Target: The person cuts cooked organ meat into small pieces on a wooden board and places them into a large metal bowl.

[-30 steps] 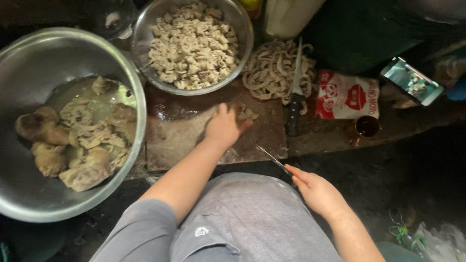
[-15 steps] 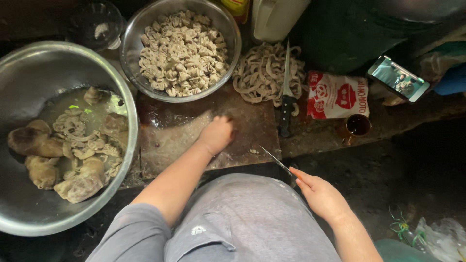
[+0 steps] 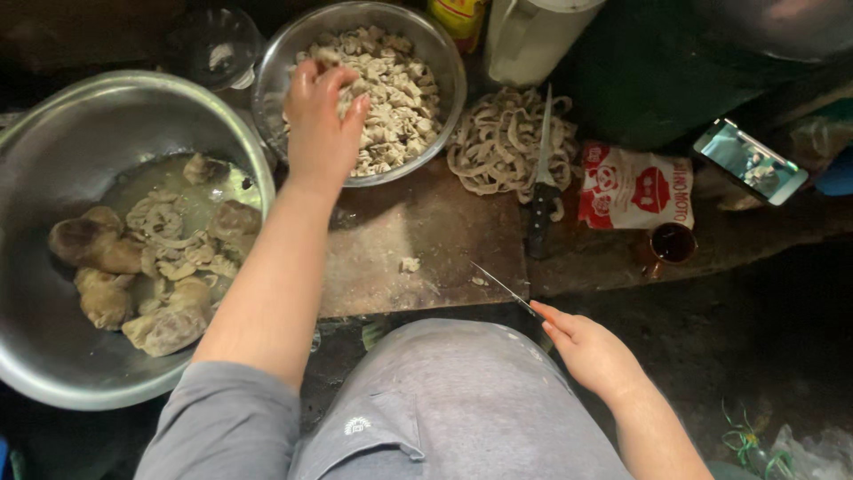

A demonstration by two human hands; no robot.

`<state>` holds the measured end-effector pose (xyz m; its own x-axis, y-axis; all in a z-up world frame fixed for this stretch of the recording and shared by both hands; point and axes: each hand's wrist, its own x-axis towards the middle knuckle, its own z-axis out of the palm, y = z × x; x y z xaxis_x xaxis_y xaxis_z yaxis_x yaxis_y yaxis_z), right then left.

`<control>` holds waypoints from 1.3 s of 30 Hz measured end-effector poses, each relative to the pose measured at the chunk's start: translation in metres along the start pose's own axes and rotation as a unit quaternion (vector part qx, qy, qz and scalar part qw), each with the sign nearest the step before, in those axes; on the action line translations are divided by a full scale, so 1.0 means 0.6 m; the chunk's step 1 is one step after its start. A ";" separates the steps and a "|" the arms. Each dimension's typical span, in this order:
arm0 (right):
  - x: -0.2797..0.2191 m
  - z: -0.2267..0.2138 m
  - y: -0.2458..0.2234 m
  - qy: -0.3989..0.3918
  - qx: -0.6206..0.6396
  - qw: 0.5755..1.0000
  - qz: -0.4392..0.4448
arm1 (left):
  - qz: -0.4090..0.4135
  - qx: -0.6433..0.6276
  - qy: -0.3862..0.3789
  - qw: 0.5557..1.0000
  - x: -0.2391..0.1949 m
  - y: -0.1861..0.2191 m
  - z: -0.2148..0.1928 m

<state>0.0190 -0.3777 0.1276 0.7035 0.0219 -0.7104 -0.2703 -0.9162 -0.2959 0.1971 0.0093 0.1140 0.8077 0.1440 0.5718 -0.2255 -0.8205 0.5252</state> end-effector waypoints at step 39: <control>0.062 0.047 0.015 0.032 0.014 0.999 -0.041 | -0.501 0.119 -0.022 0.857 -0.205 -0.331 -0.370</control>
<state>0.0240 -0.3738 0.0804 0.7641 0.0690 -0.6414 -0.2283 -0.9010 -0.3689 0.0214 0.2772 0.0795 0.5522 0.8253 -0.1180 0.7068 -0.3884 0.5913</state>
